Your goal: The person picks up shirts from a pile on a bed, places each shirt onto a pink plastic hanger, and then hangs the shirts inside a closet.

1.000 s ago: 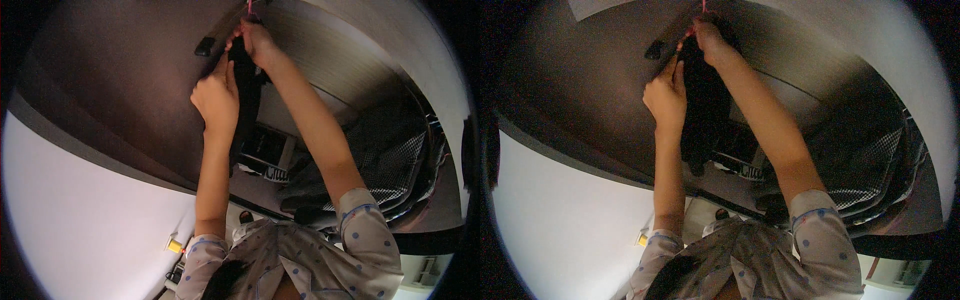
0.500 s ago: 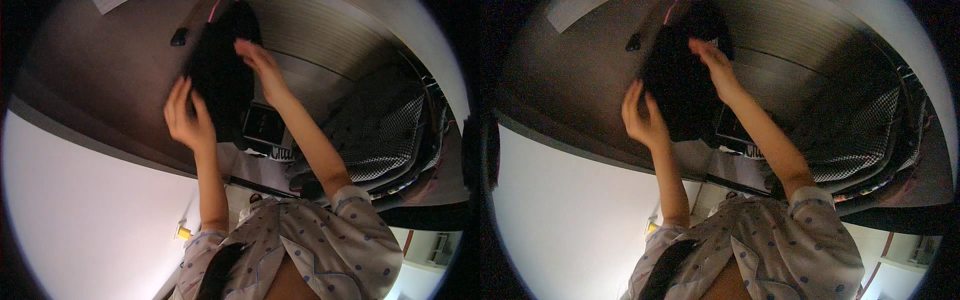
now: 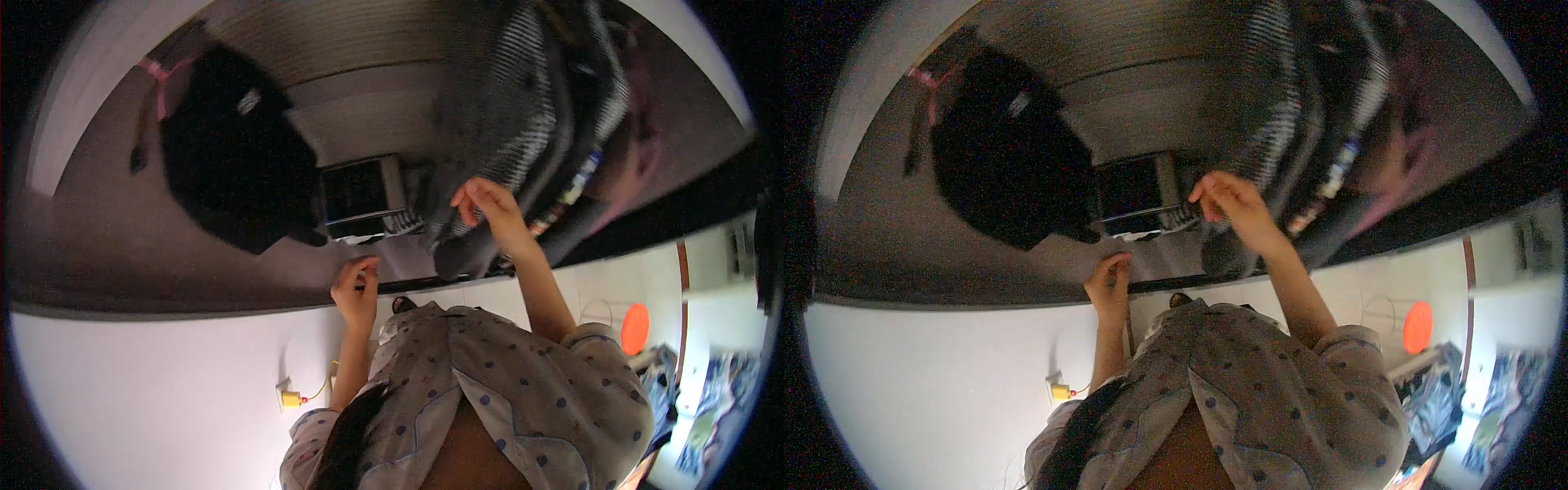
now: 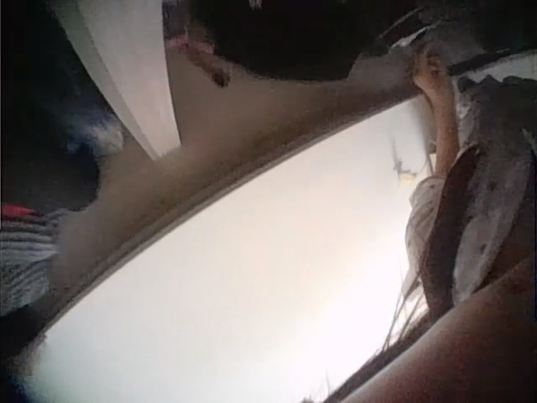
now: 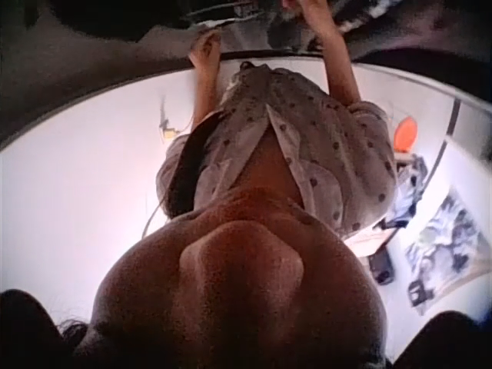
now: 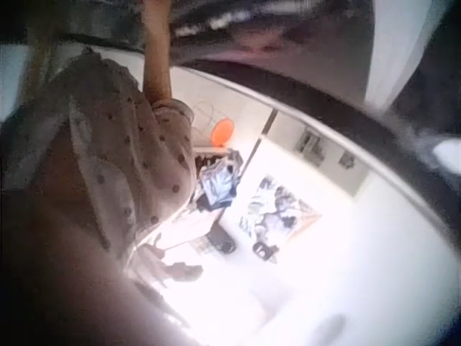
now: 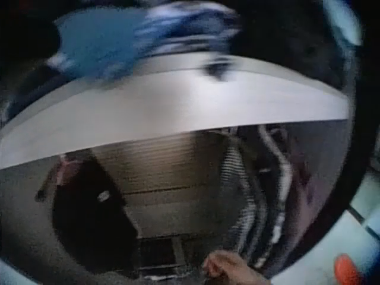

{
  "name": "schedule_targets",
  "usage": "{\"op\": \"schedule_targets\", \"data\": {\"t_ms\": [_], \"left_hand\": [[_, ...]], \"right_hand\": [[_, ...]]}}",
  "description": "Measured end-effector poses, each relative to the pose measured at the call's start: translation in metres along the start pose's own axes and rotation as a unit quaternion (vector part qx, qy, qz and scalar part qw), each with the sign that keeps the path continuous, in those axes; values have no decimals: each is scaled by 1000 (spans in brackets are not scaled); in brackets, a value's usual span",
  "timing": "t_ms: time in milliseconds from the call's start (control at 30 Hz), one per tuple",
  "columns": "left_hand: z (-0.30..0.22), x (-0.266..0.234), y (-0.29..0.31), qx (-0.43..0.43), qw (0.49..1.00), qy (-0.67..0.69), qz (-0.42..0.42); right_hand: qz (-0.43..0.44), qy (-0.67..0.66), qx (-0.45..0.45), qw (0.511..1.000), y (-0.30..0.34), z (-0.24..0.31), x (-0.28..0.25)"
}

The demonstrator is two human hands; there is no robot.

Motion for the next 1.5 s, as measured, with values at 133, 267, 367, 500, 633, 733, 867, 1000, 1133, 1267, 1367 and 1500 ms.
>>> {"op": "schedule_targets", "data": {"t_ms": [133,267,367,500,633,733,867,1000,1133,1267,1367,1500], "left_hand": [[-53,64,-10,33,995,42,87],[-132,148,4,92,971,172,141],[-183,212,43,103,932,261,228],[-226,299,125,59,840,332,425],[-291,347,200,81,729,373,568],[-330,375,241,126,665,378,632],[-352,414,278,123,596,390,691],[-356,471,303,105,578,346,732],[-375,535,326,104,531,331,773],[-422,592,348,102,474,307,819],[-457,633,369,162,418,332,830],[-498,668,397,149,384,324,852]], "right_hand": [[-60,-5,-9,998,81,-2,-45],[-189,-11,27,981,173,-15,-110],[-304,-5,26,952,250,-13,-150],[-477,-6,16,879,353,-6,-175],[-587,-49,-11,808,441,-19,-180],[-683,-67,-17,727,501,-30,-190],[-752,-93,-29,652,548,-48,-204],[-786,-105,-23,609,576,-60,-230],[-832,-123,-17,541,605,-65,-275],[-851,-131,-21,507,624,-54,-331],[-856,-147,-32,495,637,-50,-363],[-885,-130,-56,443,661,-54,-384]]}}
Point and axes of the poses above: each hand's wrist, its own y-axis away from the middle knuckle, its own x-axis out of the palm, z = x × y, the point moved 7 cm from there along -y, towards the middle knuckle, and after that the axes turned 5 degrees about x, right-handed, at the moved point
